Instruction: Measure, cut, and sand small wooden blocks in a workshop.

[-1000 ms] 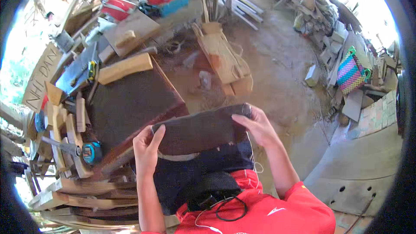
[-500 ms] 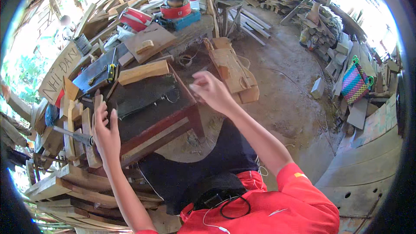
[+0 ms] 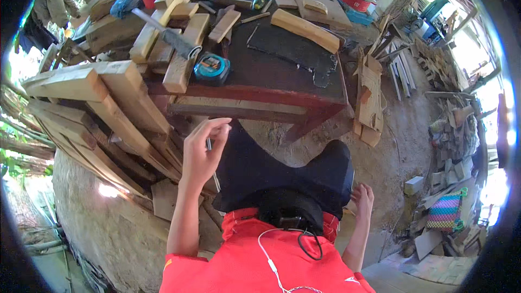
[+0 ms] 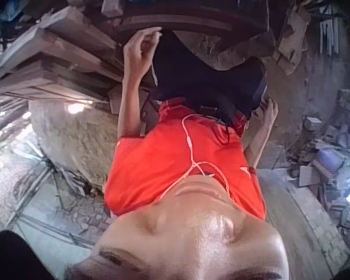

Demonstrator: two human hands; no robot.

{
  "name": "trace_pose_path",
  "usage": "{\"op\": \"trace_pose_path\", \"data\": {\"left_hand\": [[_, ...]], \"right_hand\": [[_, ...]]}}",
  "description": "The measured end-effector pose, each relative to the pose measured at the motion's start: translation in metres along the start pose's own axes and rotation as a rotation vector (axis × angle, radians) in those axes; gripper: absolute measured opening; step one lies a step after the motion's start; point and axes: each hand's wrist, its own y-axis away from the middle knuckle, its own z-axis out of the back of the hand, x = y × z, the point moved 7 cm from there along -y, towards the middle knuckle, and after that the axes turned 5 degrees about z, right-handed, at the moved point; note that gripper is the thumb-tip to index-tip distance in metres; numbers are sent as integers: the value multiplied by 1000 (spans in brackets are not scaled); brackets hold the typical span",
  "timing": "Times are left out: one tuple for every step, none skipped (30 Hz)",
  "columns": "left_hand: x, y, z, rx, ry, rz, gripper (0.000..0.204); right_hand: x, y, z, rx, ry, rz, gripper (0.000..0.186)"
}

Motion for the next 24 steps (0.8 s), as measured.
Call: {"op": "trace_pose_path", "data": {"left_hand": [[2, 2, -1, 33, 34, 31, 16], [0, 5, 2, 10, 34, 11, 16], [-1, 7, 2, 39, 40, 7, 17], [-2, 9, 2, 75, 48, 6, 18], [-5, 11, 5, 64, 45, -16, 18], [-8, 12, 8, 66, 52, -33, 18], [-10, 14, 11, 82, 67, -33, 18], [-14, 16, 13, 83, 63, -66, 18], [-16, 17, 19, 51, 73, -62, 17], [-16, 19, 24, 35, 95, -50, 17], [-17, 22, 28, 16, 83, -51, 17], [-18, 25, 33, -9, 81, -53, 17], [-18, 29, 37, -21, 87, -30, 18], [-18, 32, 42, -38, 76, -28, 18], [-20, 37, 47, -48, 73, -51, 18], [-18, 42, 52, -72, 65, -19, 18], [-15, 49, 56, -89, 55, 37, 18], [-14, 55, 60, -98, 55, 58, 18], [-17, 60, 64, -106, 38, 35, 18], [-16, 66, 68, -132, 28, 75, 18], [-13, 71, 71, -147, 13, 128, 18], [-15, 76, 74, -170, 9, 122, 18], [-15, 80, 76, -192, -8, 137, 19], [-16, 84, 77, -210, -16, 149, 20]], "right_hand": [[14, -1, -9, 29, 39, 117, 26], [28, 0, -17, 16, 101, 198, 25], [42, 1, -28, 54, 77, 245, 25], [61, 4, -40, 63, 140, 352, 24], [79, 8, -50, 27, 215, 423, 23], [93, 15, -61, 61, 190, 462, 23], [107, 25, -70, 97, 163, 503, 23], [122, 36, -79, 142, 123, 568, 22], [129, 43, -83, 115, 129, 546, 22], [139, 52, -90, 165, 140, 580, 22], [148, 60, -97, 215, 145, 609, 22], [155, 65, -100, 204, 146, 622, 22], [160, 68, -107, 259, 158, 622, 22], [163, 67, -113, 284, 186, 586, 22], [170, 68, -120, 320, 167, 624, 22], [175, 66, -127, 347, 165, 628, 21], [176, 62, -133, 351, 177, 597, 21], [181, 61, -142, 387, 157, 624, 21], [185, 60, -151, 426, 145, 656, 21], [186, 58, -157, 430, 144, 655, 21], [188, 57, -163, 461, 117, 676, 21], [188, 58, -170, 494, 144, 709, 21], [186, 58, -174, 514, 180, 721, 21], [186, 59, -178, 553, 143, 734, 21]]}}
